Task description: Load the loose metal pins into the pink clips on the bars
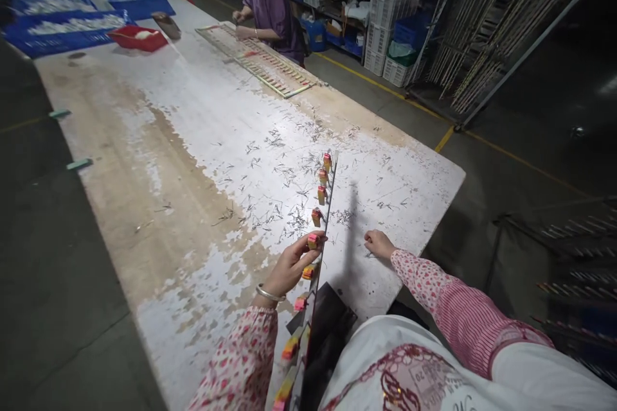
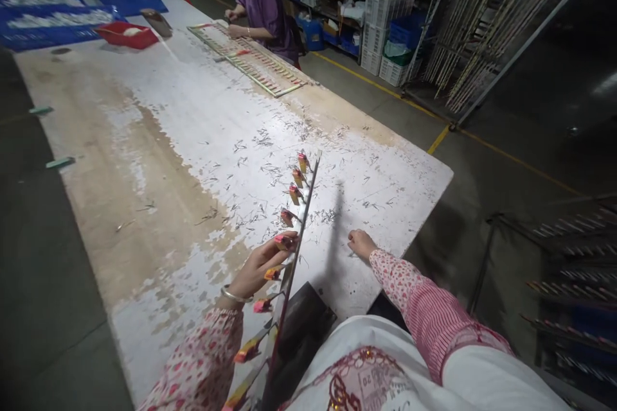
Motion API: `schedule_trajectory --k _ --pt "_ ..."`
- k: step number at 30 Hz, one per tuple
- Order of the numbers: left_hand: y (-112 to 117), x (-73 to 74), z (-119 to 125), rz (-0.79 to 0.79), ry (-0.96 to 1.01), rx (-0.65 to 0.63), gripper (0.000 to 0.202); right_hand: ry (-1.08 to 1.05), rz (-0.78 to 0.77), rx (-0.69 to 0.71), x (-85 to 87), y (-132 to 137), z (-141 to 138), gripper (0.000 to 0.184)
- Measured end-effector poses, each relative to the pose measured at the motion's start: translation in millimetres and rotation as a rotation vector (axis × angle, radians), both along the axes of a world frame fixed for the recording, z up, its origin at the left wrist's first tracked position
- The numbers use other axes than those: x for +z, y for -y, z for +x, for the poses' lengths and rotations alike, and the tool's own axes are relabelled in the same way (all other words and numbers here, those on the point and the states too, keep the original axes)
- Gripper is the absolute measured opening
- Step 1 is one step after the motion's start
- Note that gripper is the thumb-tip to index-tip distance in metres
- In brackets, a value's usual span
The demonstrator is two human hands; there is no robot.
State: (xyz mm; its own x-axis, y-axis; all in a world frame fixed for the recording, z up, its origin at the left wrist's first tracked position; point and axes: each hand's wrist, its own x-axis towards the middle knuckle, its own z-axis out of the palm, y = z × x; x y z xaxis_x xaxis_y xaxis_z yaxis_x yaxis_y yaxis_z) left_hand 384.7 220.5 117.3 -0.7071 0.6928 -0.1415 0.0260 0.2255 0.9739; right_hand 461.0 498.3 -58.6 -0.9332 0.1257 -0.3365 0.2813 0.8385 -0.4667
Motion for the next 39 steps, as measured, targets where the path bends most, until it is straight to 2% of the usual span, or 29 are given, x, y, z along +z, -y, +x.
schedule_trajectory --k 4,9,12,14,16,17,19,20,22,24,26,29,39 --pt "-3 -3.3 1 0.003 -0.039 0.021 0.046 0.027 0.001 0.049 6.5 9 20 0.025" --pt "-7 -4.8 4 0.009 -0.028 0.052 0.046 0.020 -0.029 0.074 19.8 19 37 0.010" --pt "-10 -1.9 4 0.014 -0.029 0.056 0.042 -0.051 -0.096 0.044 37.4 24 34 0.008" --pt "-12 1.4 5 0.007 -0.057 0.058 0.036 -0.107 -0.153 0.013 59.8 27 26 0.012" --pt "-14 4.7 5 -0.004 -0.099 0.065 0.031 -0.200 -0.289 -0.035 92.9 32 17 0.018" --pt "-15 6.0 5 -0.005 -0.121 0.070 0.029 -0.263 -0.389 -0.060 112.7 35 12 0.021" --pt "-18 7.2 6 -0.002 -0.159 0.083 0.027 -0.462 -0.763 -0.132 155.2 43 4 0.022" --pt "-20 7.0 7 -0.004 -0.179 0.090 0.027 -0.539 -0.873 -0.135 175.6 48 2 0.022" --pt "-23 5.4 8 -0.012 -0.227 0.106 0.025 -0.657 -0.915 -0.106 209.5 59 -2 0.019" --pt "-26 3.0 9 -0.014 -0.277 0.115 0.023 -0.739 -0.820 -0.074 230.5 69 -4 0.015" --pt "-27 1.0 9 -0.008 -0.304 0.114 0.024 -0.801 -0.712 -0.047 239.0 76 -4 0.012" --pt "-28 0.2 9 0.000 -0.314 0.111 0.024 -0.866 -0.615 -0.007 238.7 81 -6 0.008" --pt "-28 3.4 10 -0.001 -0.314 0.124 0.019 -0.918 -0.509 0.092 231.1 85 -11 0.007"
